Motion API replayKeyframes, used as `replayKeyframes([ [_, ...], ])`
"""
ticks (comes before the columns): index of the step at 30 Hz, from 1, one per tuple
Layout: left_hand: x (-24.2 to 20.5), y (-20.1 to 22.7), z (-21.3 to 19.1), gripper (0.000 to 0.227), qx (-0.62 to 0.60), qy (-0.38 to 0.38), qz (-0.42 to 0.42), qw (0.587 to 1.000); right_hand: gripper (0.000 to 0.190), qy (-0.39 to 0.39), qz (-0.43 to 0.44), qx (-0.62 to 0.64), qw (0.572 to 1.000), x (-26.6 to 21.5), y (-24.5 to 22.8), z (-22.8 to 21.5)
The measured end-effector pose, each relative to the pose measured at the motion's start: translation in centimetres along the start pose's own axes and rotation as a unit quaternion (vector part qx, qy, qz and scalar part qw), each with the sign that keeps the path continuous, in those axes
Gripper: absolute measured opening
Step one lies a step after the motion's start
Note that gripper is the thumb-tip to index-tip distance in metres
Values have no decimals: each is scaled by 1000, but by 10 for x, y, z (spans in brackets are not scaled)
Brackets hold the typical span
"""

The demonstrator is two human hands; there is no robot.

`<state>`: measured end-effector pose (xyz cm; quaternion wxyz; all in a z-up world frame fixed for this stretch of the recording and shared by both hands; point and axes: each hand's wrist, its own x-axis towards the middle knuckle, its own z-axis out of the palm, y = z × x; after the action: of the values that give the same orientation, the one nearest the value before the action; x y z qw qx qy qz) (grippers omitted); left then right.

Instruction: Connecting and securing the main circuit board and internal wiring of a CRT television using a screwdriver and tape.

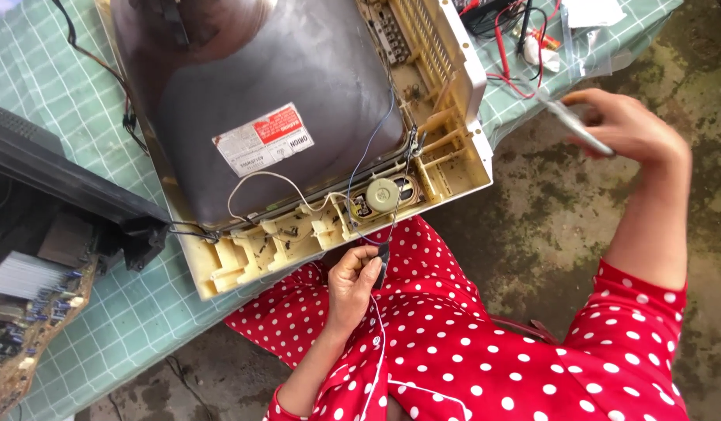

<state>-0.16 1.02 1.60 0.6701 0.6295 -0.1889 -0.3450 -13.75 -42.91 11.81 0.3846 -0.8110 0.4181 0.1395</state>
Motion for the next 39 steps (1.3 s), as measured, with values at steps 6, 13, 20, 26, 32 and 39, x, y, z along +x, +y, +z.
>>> replayKeyframes([
  [6, 2, 5, -1, 24, 51, 0, 14, 999, 77, 47, -252, 304, 917, -47, 71, 51],
  [13, -2, 3, 1, 28, -3, 10, -53, 999, 76, -220, -313, 379, 843, -70, 75, 123],
  [20, -7, -5, -4, 35, 17, 10, -53, 998, 108, -331, -236, 86, 909, -68, 34, 175],
  [26, -11, -8, -4, 44, 53, 9, -55, 997, 101, -347, -164, -65, 921, -64, 9, 196],
  [32, -14, -38, -5, 30, 48, 21, -41, 998, 118, -366, -143, 40, 919, -48, 14, 203],
  [39, -13, -38, -4, 21, 56, 27, -37, 997, 110, -358, -176, 45, 916, -47, -6, 199],
])
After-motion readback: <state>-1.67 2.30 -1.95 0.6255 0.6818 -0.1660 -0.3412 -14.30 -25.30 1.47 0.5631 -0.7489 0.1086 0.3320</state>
